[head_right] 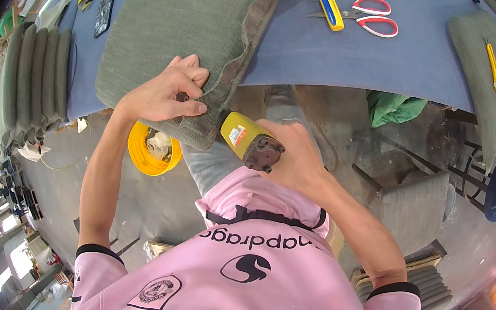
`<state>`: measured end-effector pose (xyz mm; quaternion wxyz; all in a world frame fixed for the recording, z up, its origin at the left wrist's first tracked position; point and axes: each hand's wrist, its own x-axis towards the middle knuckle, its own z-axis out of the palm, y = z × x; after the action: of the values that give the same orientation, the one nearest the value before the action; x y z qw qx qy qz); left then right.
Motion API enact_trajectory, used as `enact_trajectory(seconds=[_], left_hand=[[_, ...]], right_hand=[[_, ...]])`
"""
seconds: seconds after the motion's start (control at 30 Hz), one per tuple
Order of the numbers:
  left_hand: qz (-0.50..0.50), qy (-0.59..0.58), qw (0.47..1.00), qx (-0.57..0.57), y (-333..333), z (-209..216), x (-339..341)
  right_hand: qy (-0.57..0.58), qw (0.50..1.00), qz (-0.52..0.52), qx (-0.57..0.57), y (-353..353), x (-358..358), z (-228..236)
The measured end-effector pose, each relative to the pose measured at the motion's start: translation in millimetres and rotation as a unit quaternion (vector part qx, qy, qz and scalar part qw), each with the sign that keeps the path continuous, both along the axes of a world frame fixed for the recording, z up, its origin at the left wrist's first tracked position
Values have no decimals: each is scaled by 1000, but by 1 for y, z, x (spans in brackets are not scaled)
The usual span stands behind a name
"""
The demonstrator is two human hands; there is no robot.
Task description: The person staples fabric onto a cushion using a pneumatic staple gun, trims excess fabric with scissors, and folds edges to secure them. The person repeats this process on multiple cushions, stacking finished pieces on the table.
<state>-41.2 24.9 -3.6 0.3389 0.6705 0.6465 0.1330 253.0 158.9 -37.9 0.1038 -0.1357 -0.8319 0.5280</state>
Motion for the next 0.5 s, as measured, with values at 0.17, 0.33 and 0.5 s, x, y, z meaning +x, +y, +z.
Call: enact_trajectory(seconds=[0.17, 0.33, 0.5], left_hand=[[0, -11, 1000, 8, -1, -3, 1], [10, -7, 999, 37, -2, -10, 2], [30, 52, 996, 68, -11, -3, 13]], right_hand=[[-80, 994, 47, -55, 3, -7, -4], [-28, 999, -12, 32, -7, -9, -19], [-71, 997, -3, 30, -13, -6, 4]])
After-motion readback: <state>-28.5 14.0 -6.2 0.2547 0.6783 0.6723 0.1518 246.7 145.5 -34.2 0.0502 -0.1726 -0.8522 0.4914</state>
